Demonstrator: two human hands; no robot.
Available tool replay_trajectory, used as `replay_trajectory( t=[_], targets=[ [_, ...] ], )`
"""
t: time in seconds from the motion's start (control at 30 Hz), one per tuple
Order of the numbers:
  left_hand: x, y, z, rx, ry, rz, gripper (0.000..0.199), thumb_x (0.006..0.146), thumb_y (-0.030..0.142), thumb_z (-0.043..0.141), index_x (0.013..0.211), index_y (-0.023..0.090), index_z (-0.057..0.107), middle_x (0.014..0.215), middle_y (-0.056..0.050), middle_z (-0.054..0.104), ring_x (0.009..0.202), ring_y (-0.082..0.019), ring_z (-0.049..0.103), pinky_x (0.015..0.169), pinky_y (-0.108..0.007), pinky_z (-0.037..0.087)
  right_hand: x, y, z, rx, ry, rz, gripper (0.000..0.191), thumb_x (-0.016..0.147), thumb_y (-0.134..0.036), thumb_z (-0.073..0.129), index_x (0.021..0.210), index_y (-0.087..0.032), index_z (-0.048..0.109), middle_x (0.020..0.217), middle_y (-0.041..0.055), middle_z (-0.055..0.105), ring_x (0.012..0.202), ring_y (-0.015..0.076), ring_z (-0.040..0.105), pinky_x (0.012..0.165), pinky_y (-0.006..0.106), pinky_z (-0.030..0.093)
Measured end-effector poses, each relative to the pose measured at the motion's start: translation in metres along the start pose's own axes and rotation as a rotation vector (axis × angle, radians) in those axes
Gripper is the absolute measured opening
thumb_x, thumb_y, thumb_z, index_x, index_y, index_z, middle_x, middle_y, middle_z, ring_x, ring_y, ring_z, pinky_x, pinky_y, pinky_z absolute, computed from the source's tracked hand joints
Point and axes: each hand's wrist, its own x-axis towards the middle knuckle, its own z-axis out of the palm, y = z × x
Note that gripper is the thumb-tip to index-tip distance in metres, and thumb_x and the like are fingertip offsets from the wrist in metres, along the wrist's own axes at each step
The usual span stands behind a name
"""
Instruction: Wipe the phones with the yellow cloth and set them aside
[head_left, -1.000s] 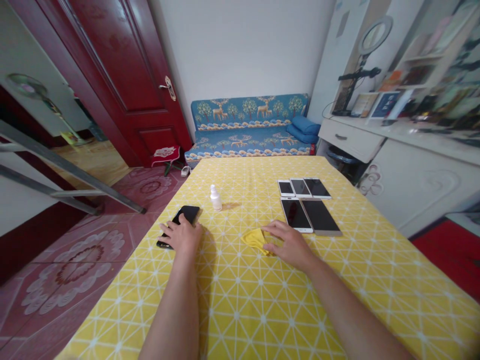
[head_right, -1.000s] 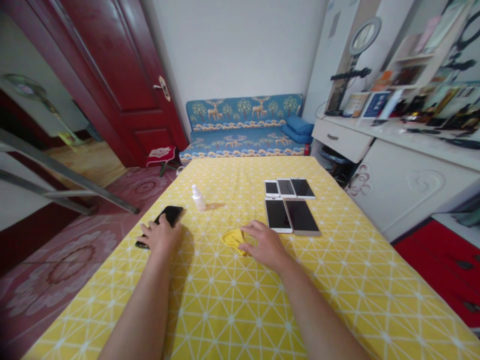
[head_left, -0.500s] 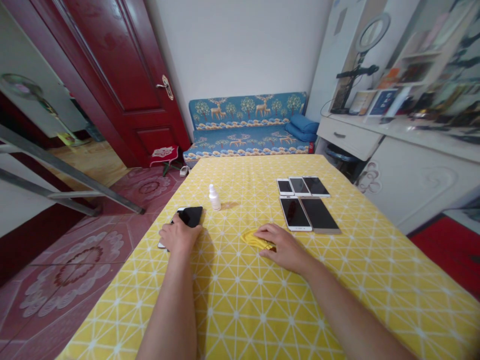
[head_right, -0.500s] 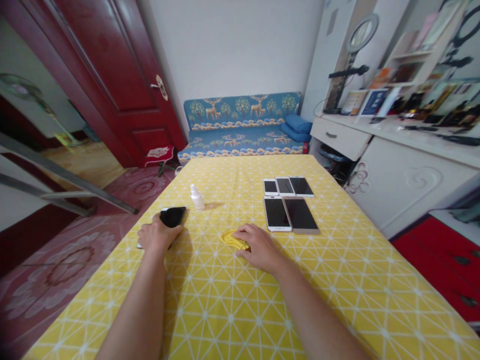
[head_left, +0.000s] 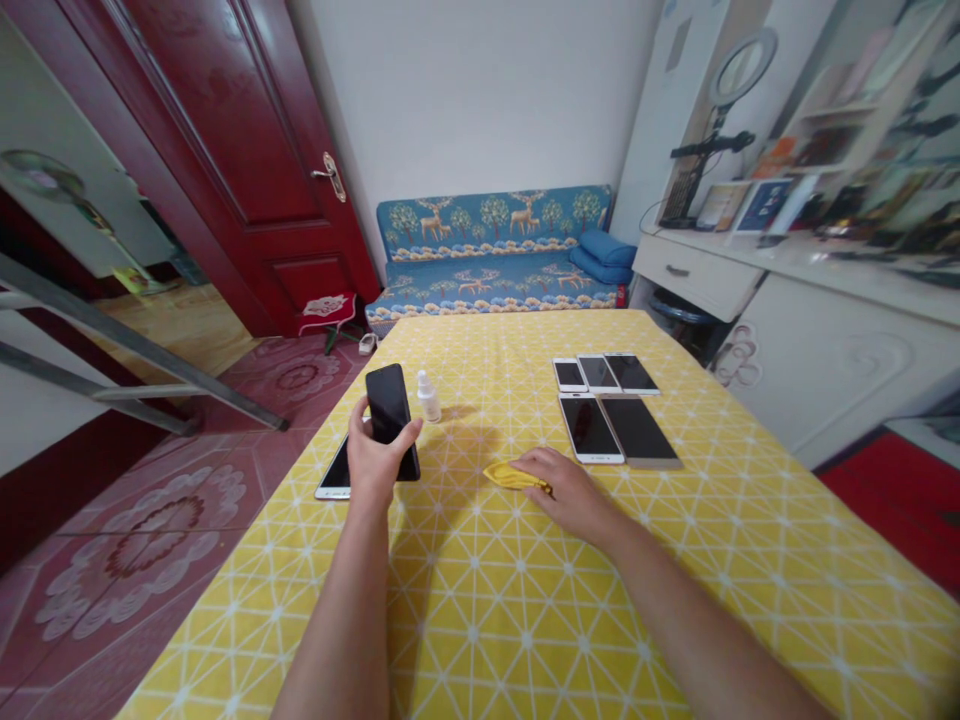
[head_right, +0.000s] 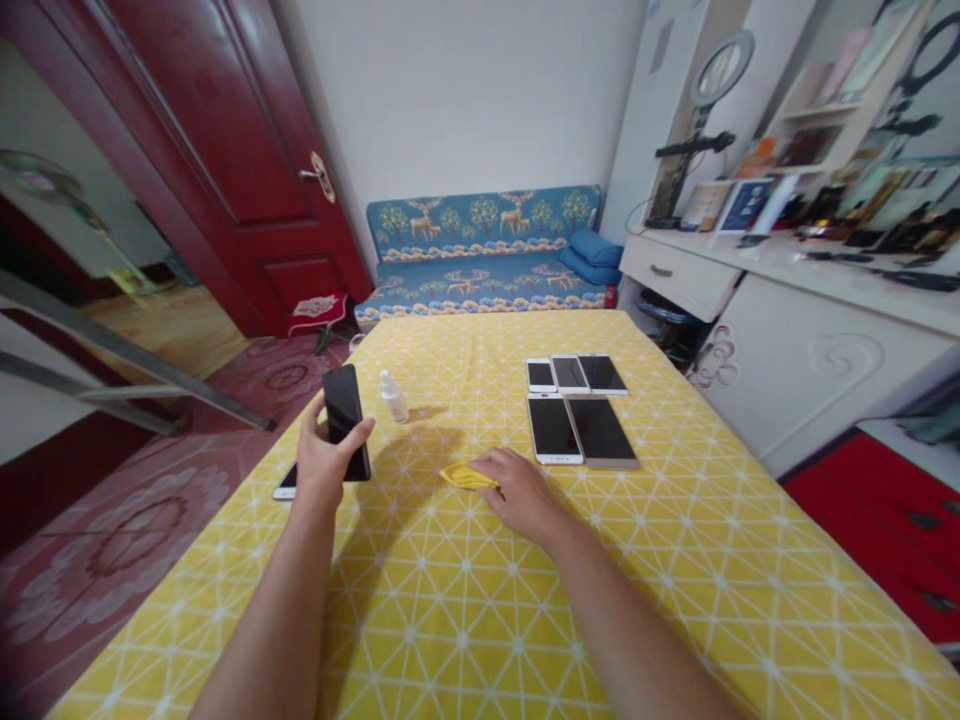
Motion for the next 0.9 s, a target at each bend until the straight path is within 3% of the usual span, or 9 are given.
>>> replay_trajectory(
  t=[0.07,0.13,0.23,0.3,0.4,0.5,0.6,0.73,0.9],
  targets=[
    [-0.013,0.005,0.011,-0.395,-0.222,-0.080,0.083,0.060,0.037,0.081,0.133,0.024,0.044,0.084,0.001,0.059,0.070,-0.012,0.058,0.065,-0.021,0.047,0.002,0.003,0.003,0.029,0.021,0.013,0.038,0.083,-0.009,0.050,0.115,-0.023,0.065,0.103,0.0066,0.065,0.096,0.0194,0.059,0.085,0.035,0.048],
    [-0.027,0.007,0.023,-0.690,-0.503,-0.258,0.071,0.062,0.036,0.081,0.125,0.022,0.051,0.075,0.004,0.055,0.058,-0.007,0.051,0.052,-0.017,0.042,0.003,0.006,0.006,0.073,0.070,0.063,0.031,0.084,-0.011,0.050,0.106,-0.022,0.068,0.096,0.0058,0.066,0.089,0.0186,0.061,0.080,0.033,0.049],
    [-0.046,0.003,0.039,-0.867,-0.764,-0.579,0.048,0.071,0.027,0.077,0.115,0.018,0.058,0.076,0.001,0.059,0.056,-0.005,0.053,0.049,-0.014,0.042,0.005,0.011,0.006,0.199,0.224,0.202,0.017,0.084,-0.019,0.053,0.092,-0.020,0.067,0.089,0.0046,0.068,0.082,0.0188,0.063,0.075,0.032,0.049],
    [-0.053,-0.001,0.048,-0.880,-0.785,-0.746,0.032,0.077,0.017,0.070,0.108,0.014,0.062,0.079,-0.002,0.064,0.061,-0.007,0.059,0.056,-0.014,0.048,0.004,0.014,0.004,0.307,0.339,0.299,0.014,0.083,-0.027,0.055,0.089,-0.019,0.065,0.087,0.0043,0.069,0.080,0.0194,0.063,0.072,0.032,0.050],
    [-0.059,-0.007,0.059,-0.928,-0.800,-0.866,0.022,0.083,0.016,0.060,0.104,0.011,0.063,0.087,-0.007,0.070,0.075,-0.015,0.068,0.073,-0.025,0.054,0.003,0.018,0.000,0.425,0.451,0.419,0.023,0.083,-0.038,0.055,0.091,-0.018,0.063,0.084,0.0039,0.068,0.068,0.0176,0.062,0.062,0.030,0.050],
    [-0.062,-0.009,0.066,-1.024,-0.885,-0.885,0.036,0.090,0.033,0.051,0.115,0.009,0.060,0.099,-0.013,0.071,0.094,-0.025,0.068,0.088,-0.039,0.052,0.002,0.019,-0.002,0.454,0.545,0.463,0.030,0.083,-0.041,0.055,0.099,-0.018,0.062,0.086,0.0045,0.068,0.063,0.0162,0.060,0.061,0.029,0.050],
    [-0.064,-0.011,0.069,-1.139,-0.925,-0.819,0.047,0.092,0.045,0.043,0.120,0.010,0.057,0.106,-0.014,0.070,0.105,-0.027,0.065,0.095,-0.043,0.047,0.003,0.017,-0.002,0.433,0.607,0.385,0.034,0.084,-0.037,0.056,0.111,-0.018,0.061,0.102,0.0080,0.069,0.084,0.0201,0.065,0.077,0.034,0.052],
    [-0.065,-0.015,0.071,-1.191,-0.917,-0.790,0.039,0.094,0.040,0.043,0.117,0.013,0.059,0.110,-0.012,0.070,0.105,-0.024,0.065,0.099,-0.041,0.045,0.004,0.009,0.000,0.327,0.539,0.219,0.027,0.087,-0.029,0.054,0.110,-0.021,0.065,0.111,0.0083,0.067,0.104,0.0219,0.062,0.094,0.038,0.047],
    [-0.066,-0.016,0.075,-1.165,-0.917,-0.820,0.031,0.093,0.029,0.047,0.114,0.012,0.061,0.107,-0.010,0.071,0.101,-0.021,0.066,0.098,-0.039,0.046,0.004,0.001,0.000,0.217,0.398,0.058,0.022,0.089,-0.024,0.054,0.104,-0.024,0.069,0.097,0.0060,0.065,0.094,0.0194,0.062,0.084,0.034,0.049]
  ],
)
